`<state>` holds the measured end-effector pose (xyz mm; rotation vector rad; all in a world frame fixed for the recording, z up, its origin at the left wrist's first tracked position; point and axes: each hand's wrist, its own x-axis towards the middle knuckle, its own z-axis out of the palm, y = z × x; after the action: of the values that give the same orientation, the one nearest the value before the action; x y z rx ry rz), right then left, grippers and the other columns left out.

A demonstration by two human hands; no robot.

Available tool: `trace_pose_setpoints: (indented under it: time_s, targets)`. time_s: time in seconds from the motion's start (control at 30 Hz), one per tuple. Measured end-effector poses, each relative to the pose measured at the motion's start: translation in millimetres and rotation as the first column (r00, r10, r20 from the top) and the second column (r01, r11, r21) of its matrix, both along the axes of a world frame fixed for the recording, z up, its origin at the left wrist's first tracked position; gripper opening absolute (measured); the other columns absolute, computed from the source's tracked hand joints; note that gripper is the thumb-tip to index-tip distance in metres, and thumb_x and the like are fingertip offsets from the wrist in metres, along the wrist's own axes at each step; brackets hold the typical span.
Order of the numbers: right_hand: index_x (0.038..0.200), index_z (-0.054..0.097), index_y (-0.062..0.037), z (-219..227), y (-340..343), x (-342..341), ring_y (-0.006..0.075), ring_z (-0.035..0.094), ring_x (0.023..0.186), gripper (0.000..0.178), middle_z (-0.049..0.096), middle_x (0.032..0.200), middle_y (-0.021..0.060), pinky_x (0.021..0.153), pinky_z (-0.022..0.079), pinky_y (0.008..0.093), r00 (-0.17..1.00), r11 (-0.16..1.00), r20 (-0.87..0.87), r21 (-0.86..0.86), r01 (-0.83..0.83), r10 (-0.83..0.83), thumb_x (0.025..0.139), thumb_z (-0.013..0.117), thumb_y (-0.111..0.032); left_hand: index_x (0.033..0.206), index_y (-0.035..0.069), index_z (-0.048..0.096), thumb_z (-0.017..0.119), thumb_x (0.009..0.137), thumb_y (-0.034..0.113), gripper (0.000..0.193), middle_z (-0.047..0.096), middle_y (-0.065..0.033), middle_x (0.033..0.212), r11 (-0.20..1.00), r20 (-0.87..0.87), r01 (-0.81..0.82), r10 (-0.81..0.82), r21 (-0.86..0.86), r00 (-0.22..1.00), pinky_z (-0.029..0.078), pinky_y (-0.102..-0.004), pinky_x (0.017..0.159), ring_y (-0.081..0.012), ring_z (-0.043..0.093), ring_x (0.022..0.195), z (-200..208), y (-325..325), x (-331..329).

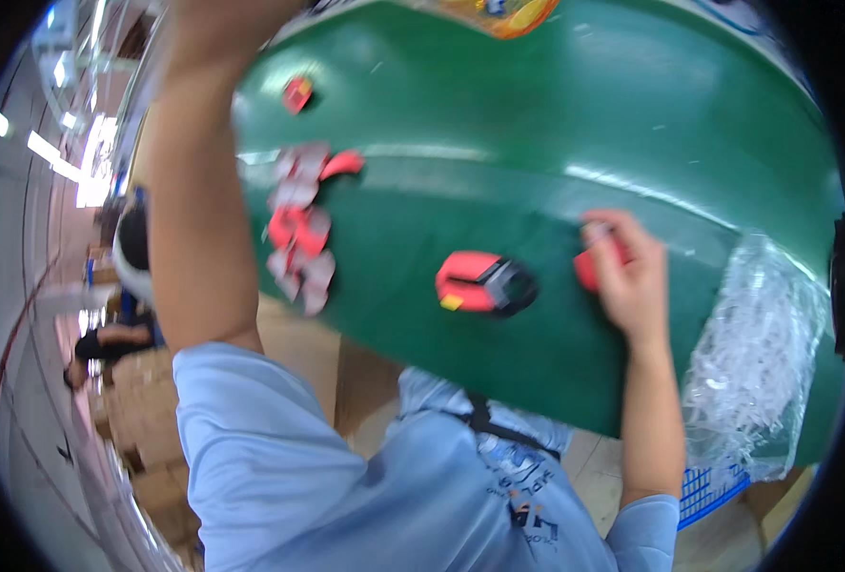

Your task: Assembling pink and black components on a conveyor belt in an electronics factory.

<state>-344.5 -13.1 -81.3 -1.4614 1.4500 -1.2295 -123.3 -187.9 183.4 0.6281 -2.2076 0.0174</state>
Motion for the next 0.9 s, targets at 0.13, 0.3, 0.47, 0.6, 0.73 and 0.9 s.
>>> trace_pose_setpoints:
  time_s: [0.13, 0.3, 0.47, 0.6, 0.73, 0.9]
  targets:
    - [0.115, 0.074, -0.0010, -21.1, 1.7, 7.4, 0.0061, 0.058, 0.084, 0.018, 0.068, 0.090, -0.0003, 0.076, 0.047, 0.0241, 0.999, 0.999, 0.030, -0.005, -0.033, 0.034, 0.107, 0.066, -0.015, 0.101, 0.002, 0.064, 0.067, 0.097, 0.009, 0.008, 0.058, -0.0022, 0.074, 0.874, -0.113, -0.441, 0.469, 0.205, 0.876, 0.035, -0.0233, 0.054, -0.0069, 0.052, 0.062, 6.4, 205.7, 161.6]
    - [0.123, 0.073, 0.0008, -49.0, -1.7, -13.2, 0.0056, 0.059, 0.100, 0.025, 0.069, 0.112, -0.0004, 0.090, 0.046, 0.0217, 0.999, 0.997, -0.031, -0.076, -0.022, 0.020, 0.112, 0.061, -0.018, 0.088, 0.008, 0.065, 0.081, 0.088, 0.024, 0.024, 0.059, -0.0080, 0.073, 0.514, 0.454, -0.854, 0.744, 0.081, 0.491, 0.050, -0.0383, 0.055, -0.0250, 0.063, 0.060, -94.2, 374.0, 230.5]
    - [0.126, 0.073, 0.0011, -57.9, -7.0, -31.3, 0.0072, 0.060, 0.105, 0.028, 0.071, 0.119, 0.0021, 0.096, 0.047, 0.0234, 0.998, 0.988, -0.059, -0.151, 0.027, -0.036, 0.113, 0.061, -0.021, 0.088, 0.008, 0.063, 0.079, 0.095, 0.034, 0.031, 0.069, -0.0114, 0.080, 0.252, 0.539, -0.881, 0.713, 0.401, 0.449, 0.055, -0.0425, 0.059, -0.0329, 0.070, 0.068, -273.7, 467.6, 249.8]
    - [0.128, 0.073, 0.0012, -71.3, -13.9, -50.3, 0.0084, 0.061, 0.109, 0.030, 0.072, 0.122, 0.0031, 0.100, 0.047, 0.0247, 0.995, 0.994, -0.092, -0.107, 0.025, -0.035, 0.113, 0.061, -0.022, 0.093, 0.005, 0.061, 0.074, 0.099, 0.038, 0.036, 0.074, -0.0187, 0.096, -0.080, 0.640, -0.816, 0.665, 0.573, 0.384, 0.058, -0.0546, 0.074, -0.0428, 0.073, 0.086, -418.2, 515.1, 282.8]
    - [0.130, 0.073, 0.0007, -69.8, -9.4, -47.9, 0.0075, 0.062, 0.108, 0.031, 0.072, 0.123, 0.0032, 0.099, 0.047, 0.0238, 0.995, 0.992, -0.038, -0.095, 0.086, -0.090, 0.113, 0.062, -0.022, 0.108, 0.005, 0.064, 0.073, 0.099, 0.041, 0.038, 0.077, -0.0243, 0.099, -0.177, 0.652, -0.758, 0.651, 0.628, 0.388, 0.057, -0.0564, 0.082, -0.0472, 0.074, 0.094, -538.6, 516.7, 291.5]
    - [0.133, 0.071, -0.0012, -56.6, 22.9, -49.0, 0.0018, 0.059, 0.082, 0.031, 0.072, 0.107, -0.0015, 0.071, 0.046, 0.0181, 0.986, 0.987, 0.056, -0.025, 0.161, -0.159, 0.112, 0.064, -0.023, 0.122, 0.006, 0.061, 0.082, 0.092, 0.034, 0.046, 0.074, -0.0242, 0.120, -0.160, 0.526, -0.668, 0.755, 0.727, 0.392, 0.058, -0.0529, 0.090, -0.0447, 0.073, 0.107, -612.2, 473.1, 303.7]
